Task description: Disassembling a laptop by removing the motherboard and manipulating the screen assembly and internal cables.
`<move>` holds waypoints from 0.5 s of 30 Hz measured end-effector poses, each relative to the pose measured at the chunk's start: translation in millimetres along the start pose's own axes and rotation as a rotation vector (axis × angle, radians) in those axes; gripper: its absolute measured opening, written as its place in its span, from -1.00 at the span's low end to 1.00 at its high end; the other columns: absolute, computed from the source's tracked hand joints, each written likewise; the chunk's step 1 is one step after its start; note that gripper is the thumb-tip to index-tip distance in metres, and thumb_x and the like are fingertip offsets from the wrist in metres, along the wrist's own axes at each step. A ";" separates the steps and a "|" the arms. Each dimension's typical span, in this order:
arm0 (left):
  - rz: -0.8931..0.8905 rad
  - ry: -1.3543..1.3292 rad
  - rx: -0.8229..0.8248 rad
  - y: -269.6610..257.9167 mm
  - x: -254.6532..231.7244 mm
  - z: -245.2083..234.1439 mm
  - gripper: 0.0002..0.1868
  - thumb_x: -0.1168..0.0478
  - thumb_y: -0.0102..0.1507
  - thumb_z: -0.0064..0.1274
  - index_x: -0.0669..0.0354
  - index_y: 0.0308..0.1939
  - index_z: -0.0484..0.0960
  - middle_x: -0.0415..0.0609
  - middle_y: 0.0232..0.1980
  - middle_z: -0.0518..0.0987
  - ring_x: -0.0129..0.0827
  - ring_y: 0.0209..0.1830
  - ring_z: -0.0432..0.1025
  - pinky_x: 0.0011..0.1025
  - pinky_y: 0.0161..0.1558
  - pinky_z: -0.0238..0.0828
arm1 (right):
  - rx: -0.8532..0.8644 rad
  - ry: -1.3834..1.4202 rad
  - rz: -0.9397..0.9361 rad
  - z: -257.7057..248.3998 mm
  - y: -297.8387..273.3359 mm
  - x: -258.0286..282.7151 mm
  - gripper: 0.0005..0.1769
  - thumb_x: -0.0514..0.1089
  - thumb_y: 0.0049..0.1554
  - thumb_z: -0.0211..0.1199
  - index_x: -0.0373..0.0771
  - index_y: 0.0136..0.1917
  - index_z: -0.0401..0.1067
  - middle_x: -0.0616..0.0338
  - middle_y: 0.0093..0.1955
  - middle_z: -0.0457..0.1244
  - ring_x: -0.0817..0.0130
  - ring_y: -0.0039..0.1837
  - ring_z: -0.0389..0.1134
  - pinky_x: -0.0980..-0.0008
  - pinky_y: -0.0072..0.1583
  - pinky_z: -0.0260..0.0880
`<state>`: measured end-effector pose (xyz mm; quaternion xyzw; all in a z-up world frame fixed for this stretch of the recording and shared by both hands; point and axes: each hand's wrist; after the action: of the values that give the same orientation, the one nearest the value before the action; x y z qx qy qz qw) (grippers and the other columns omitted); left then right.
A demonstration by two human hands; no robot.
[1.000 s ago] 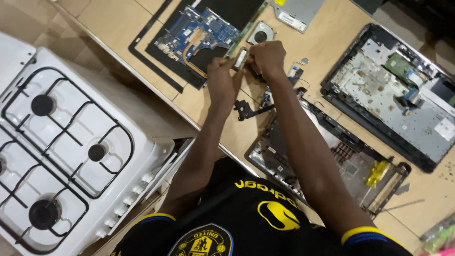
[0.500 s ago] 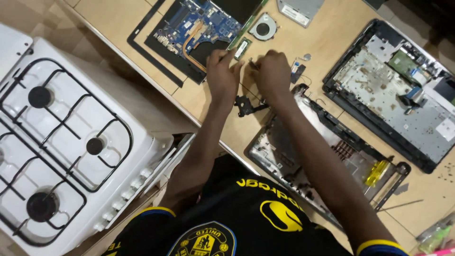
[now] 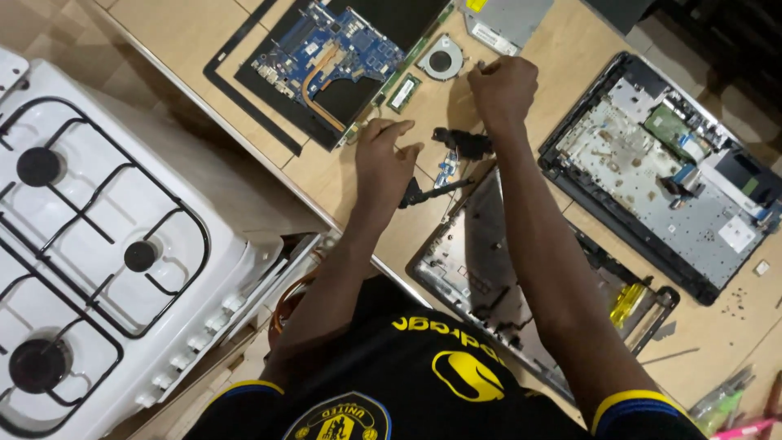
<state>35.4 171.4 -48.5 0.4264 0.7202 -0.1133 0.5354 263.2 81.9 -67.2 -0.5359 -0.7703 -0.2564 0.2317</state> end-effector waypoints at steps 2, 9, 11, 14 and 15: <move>-0.030 0.129 0.072 -18.9 0.6 -13.8 -0.52 0.33 0.11 0.42 0.22 0.11 0.69 0.02 0.03 0.45 -0.13 0.08 0.36 -0.27 -0.04 0.61 | 0.017 -0.003 0.088 1.0 -11.5 11.3 -0.61 -0.03 0.06 0.56 -0.10 -0.47 0.47 0.33 -0.52 0.23 0.49 -0.44 0.28 0.36 -0.37 0.32; -0.070 0.193 0.245 -56.1 3.7 -38.5 -0.13 -0.08 -0.02 0.54 0.12 0.31 0.59 -0.03 0.15 0.33 -0.12 0.18 0.21 -0.13 0.17 0.36 | -0.044 0.054 -0.021 11.7 -7.6 6.2 -0.34 0.03 0.23 0.57 -0.02 -0.52 0.22 0.36 -0.54 0.06 0.56 -0.46 0.07 0.33 -0.37 0.11; -0.066 0.188 0.271 -59.5 2.5 -42.6 -0.11 -0.06 -0.03 0.56 0.09 0.32 0.58 -0.04 0.17 0.31 -0.13 0.19 0.20 -0.14 0.17 0.37 | -0.049 0.044 -0.210 13.2 0.2 -16.3 -0.28 0.00 0.33 0.51 -0.05 -0.50 0.13 0.34 -0.55 -0.02 0.54 -0.45 -0.02 0.35 -0.32 0.03; -0.007 0.173 0.302 -54.3 -1.3 -44.2 -0.15 0.04 -0.03 0.59 0.08 0.31 0.59 -0.01 0.21 0.30 -0.11 0.19 0.20 -0.14 0.17 0.39 | 0.151 0.057 -0.432 -41.1 -20.1 7.1 -0.53 -0.19 0.37 0.28 -0.19 -0.37 0.27 0.15 -0.36 0.19 0.42 -0.31 0.22 0.47 -0.24 0.27; 0.046 0.170 0.306 -50.6 -2.1 -45.8 -0.19 0.11 -0.02 0.61 0.11 0.27 0.60 0.03 0.22 0.31 -0.09 0.19 0.21 -0.13 0.17 0.40 | 0.355 0.085 -0.468 -65.8 -31.6 26.2 -0.70 -0.35 0.30 0.12 -0.29 -0.27 0.50 0.00 -0.17 0.48 0.36 -0.17 0.54 0.59 -0.21 0.58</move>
<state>-32.6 167.8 -43.2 0.5273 0.7273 -0.1731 0.4038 230.4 48.8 -5.2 -0.2837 -0.8954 -0.1862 0.2882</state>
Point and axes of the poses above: each hand's wrist, its own y-axis towards the middle knuckle, its own z-axis out of the palm, x = y × z
